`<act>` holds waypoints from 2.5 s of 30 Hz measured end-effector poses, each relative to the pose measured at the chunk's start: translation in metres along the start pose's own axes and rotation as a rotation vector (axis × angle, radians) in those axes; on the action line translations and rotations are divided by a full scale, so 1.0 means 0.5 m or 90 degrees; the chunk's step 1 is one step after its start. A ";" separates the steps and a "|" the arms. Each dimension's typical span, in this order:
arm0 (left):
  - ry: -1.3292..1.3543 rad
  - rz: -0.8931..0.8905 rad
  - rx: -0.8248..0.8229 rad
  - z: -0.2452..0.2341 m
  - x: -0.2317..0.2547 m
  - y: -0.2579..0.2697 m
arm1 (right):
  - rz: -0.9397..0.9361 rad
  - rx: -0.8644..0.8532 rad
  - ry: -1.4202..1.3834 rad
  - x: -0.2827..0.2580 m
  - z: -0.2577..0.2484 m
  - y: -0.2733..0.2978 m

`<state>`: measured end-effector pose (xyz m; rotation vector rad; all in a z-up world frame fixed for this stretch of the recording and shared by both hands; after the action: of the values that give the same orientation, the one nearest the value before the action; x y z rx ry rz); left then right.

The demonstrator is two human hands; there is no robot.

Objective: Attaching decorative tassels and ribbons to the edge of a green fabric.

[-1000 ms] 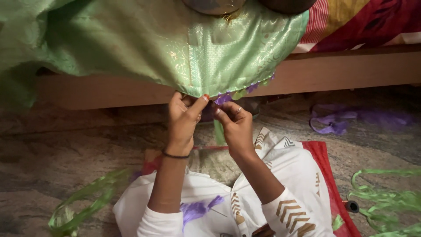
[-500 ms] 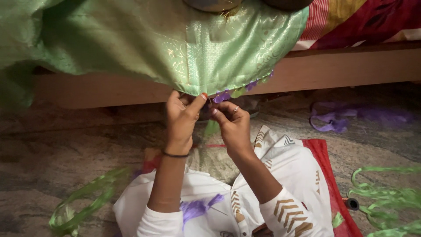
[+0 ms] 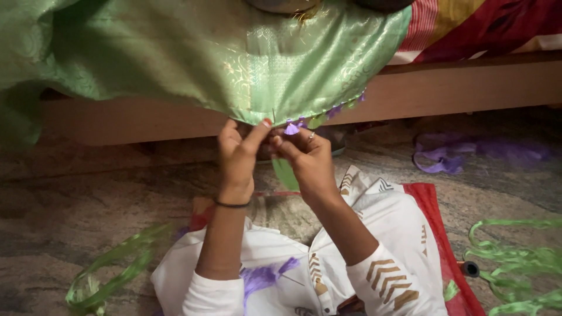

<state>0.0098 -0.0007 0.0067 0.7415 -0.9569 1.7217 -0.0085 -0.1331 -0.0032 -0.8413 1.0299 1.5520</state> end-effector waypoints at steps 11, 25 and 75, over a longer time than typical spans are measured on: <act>-0.032 0.059 -0.036 -0.004 -0.021 -0.002 | -0.178 -0.010 -0.054 -0.045 0.036 0.025; 0.109 -0.143 -0.024 -0.005 -0.049 -0.049 | -0.186 -0.127 0.091 -0.026 0.019 0.005; -0.089 0.193 -0.112 0.036 -0.089 0.011 | -0.068 -0.127 0.215 -0.303 -0.020 -0.093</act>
<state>0.0198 -0.0378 -0.0224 0.6305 -1.3550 1.8323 0.0688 -0.1950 0.1210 -1.3091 1.0581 1.4685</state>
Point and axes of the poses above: each hand's wrist, its own y-axis away from the middle knuckle, its own z-axis out of the palm, x = y × z, the point moved 1 cm from there along -y, towards the middle knuckle, and after that the axes turned 12 degrees about z, right-handed, at the moved point
